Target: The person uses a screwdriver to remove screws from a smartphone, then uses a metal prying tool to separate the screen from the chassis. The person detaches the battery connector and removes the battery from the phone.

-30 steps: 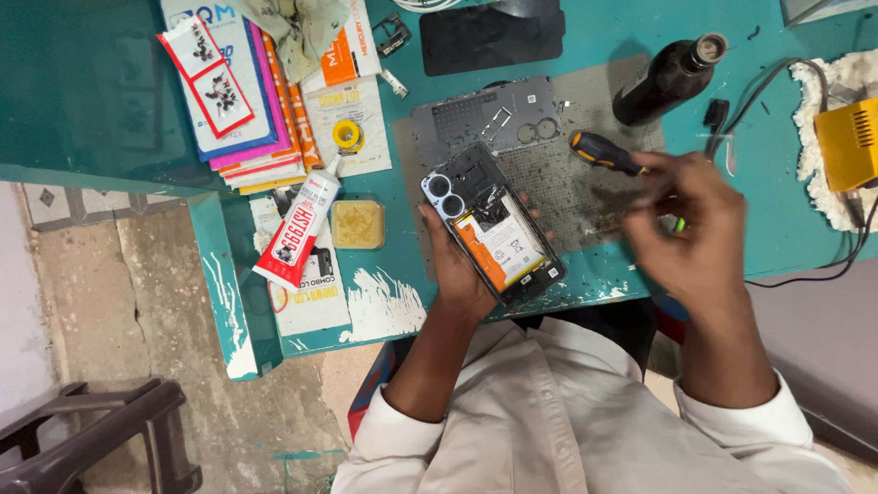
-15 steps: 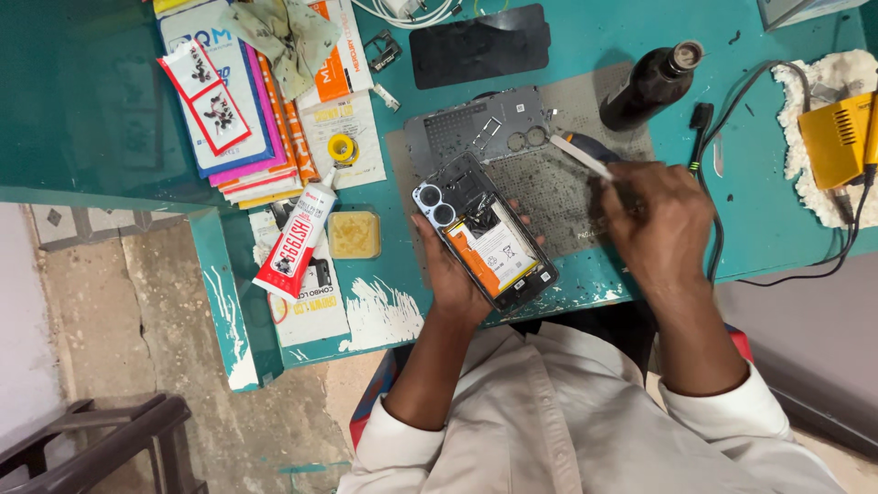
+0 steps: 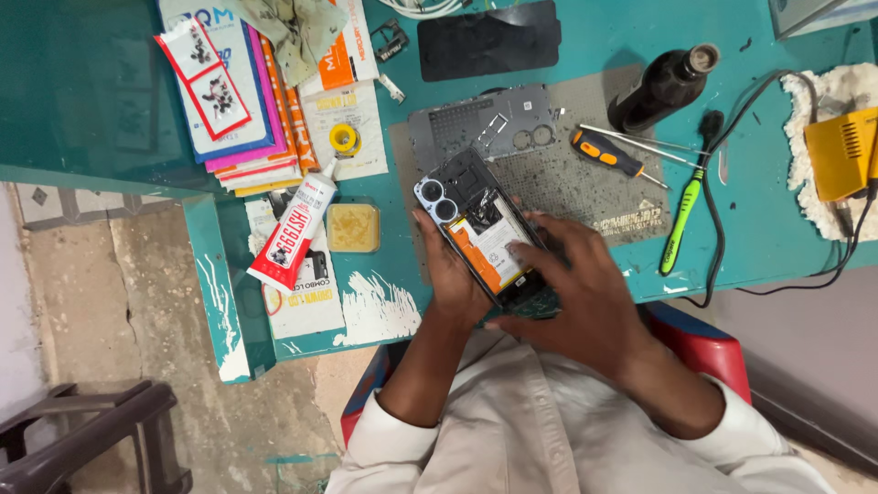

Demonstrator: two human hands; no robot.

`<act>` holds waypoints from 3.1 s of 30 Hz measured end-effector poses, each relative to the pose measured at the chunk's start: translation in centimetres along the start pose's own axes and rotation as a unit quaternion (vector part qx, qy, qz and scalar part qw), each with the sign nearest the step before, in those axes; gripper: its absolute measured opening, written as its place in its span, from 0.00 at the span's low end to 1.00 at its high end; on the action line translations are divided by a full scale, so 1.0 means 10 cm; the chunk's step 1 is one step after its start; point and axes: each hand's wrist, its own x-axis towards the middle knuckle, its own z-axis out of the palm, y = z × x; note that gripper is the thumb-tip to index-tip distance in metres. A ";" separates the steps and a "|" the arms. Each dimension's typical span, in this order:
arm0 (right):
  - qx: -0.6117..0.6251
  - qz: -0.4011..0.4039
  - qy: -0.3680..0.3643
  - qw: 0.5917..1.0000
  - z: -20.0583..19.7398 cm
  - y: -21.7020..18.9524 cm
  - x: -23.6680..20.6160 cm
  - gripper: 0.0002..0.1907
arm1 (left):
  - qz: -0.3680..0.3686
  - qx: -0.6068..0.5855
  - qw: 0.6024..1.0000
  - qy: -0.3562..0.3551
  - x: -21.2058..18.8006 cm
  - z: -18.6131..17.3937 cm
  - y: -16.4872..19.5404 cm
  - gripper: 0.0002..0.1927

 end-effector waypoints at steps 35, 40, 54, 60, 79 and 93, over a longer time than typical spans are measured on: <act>0.765 0.297 0.026 0.571 0.08 0.99 -0.31 0.32 | -0.003 0.020 1.000 -0.011 -0.14 0.11 0.00 0.50; 0.771 0.244 0.048 0.586 -0.02 0.99 -0.38 0.31 | 0.019 0.002 1.000 -0.001 -0.19 0.11 0.11 0.50; 0.500 0.391 -0.184 0.751 0.15 0.86 0.22 0.32 | 0.129 -0.051 0.990 -0.029 -0.92 0.13 0.62 0.49; 0.070 0.242 -0.039 0.967 -0.11 0.59 0.38 0.30 | 0.100 -0.047 0.993 -0.025 -0.91 0.06 0.55 0.49; -0.086 -0.010 -0.164 0.983 -0.13 0.29 0.28 0.21 | 0.198 -0.018 0.980 -0.023 -1.24 0.12 0.87 0.49; -0.033 -0.043 0.055 0.997 0.26 -0.28 0.30 0.16 | 0.195 -0.019 0.980 0.018 -1.30 0.10 0.91 0.48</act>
